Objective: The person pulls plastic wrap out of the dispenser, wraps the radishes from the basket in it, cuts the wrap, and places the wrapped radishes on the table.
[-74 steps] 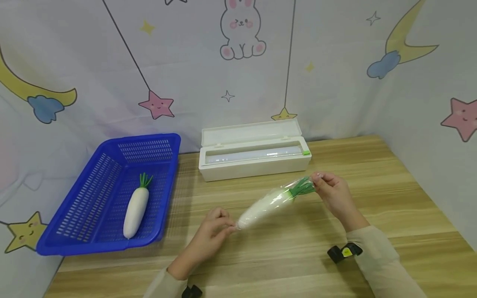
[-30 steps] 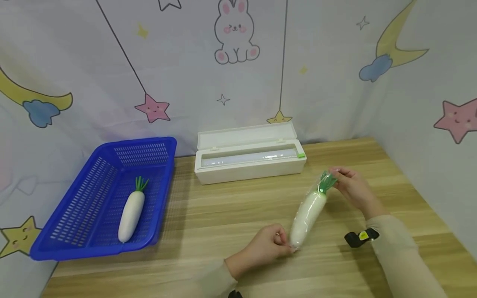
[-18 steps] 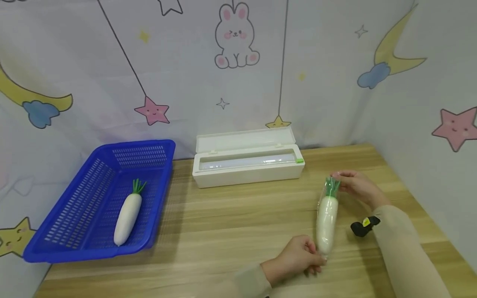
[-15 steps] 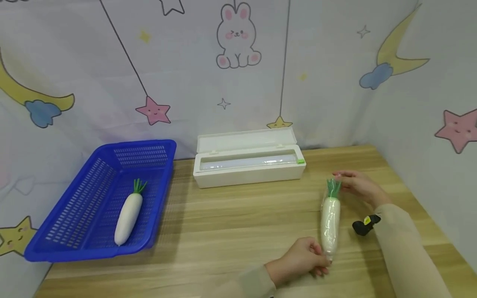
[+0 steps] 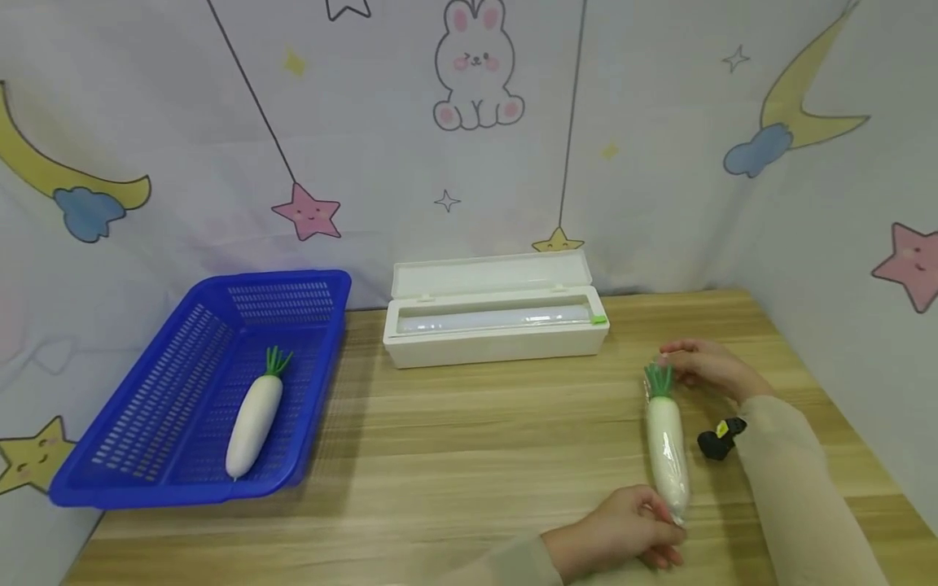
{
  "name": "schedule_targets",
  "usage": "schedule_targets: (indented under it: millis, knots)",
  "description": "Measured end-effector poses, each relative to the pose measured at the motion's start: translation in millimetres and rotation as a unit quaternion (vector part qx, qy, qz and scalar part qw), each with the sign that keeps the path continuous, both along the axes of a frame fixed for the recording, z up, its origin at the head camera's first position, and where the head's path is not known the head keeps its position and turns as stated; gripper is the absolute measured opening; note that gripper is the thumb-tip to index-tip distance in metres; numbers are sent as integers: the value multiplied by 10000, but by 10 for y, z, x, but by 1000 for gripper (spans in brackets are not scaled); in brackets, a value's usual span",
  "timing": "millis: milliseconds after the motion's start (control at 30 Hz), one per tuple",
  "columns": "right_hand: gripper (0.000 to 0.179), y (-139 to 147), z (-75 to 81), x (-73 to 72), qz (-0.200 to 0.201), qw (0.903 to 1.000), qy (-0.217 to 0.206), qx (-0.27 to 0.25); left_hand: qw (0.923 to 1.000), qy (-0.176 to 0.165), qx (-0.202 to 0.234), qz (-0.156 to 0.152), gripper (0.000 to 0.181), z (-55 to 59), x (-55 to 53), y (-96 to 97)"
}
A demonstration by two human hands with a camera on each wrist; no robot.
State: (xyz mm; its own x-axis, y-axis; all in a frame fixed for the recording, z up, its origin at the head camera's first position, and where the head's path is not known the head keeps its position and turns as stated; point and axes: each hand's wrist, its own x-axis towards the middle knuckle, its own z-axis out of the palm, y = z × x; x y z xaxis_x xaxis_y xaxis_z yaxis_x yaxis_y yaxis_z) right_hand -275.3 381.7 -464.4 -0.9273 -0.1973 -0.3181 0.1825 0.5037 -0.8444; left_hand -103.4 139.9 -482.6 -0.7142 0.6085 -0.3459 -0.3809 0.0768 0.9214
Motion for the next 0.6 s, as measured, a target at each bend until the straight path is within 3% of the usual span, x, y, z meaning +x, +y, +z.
schedule_targets:
  millis: [167,433,600]
  knots:
    - [52,-32,-19,-18,-110,9999,-19,10,10000,65,-28,36,15,6,-8,-25]
    - [45,-84,41,-4,-14,9989,53,467,9990,-431,-92,-101,10,57,-55,-29]
    - [36,-75,81,13,59,9974,66,719,9981,-516,-109,-318,7,73,-76,-29]
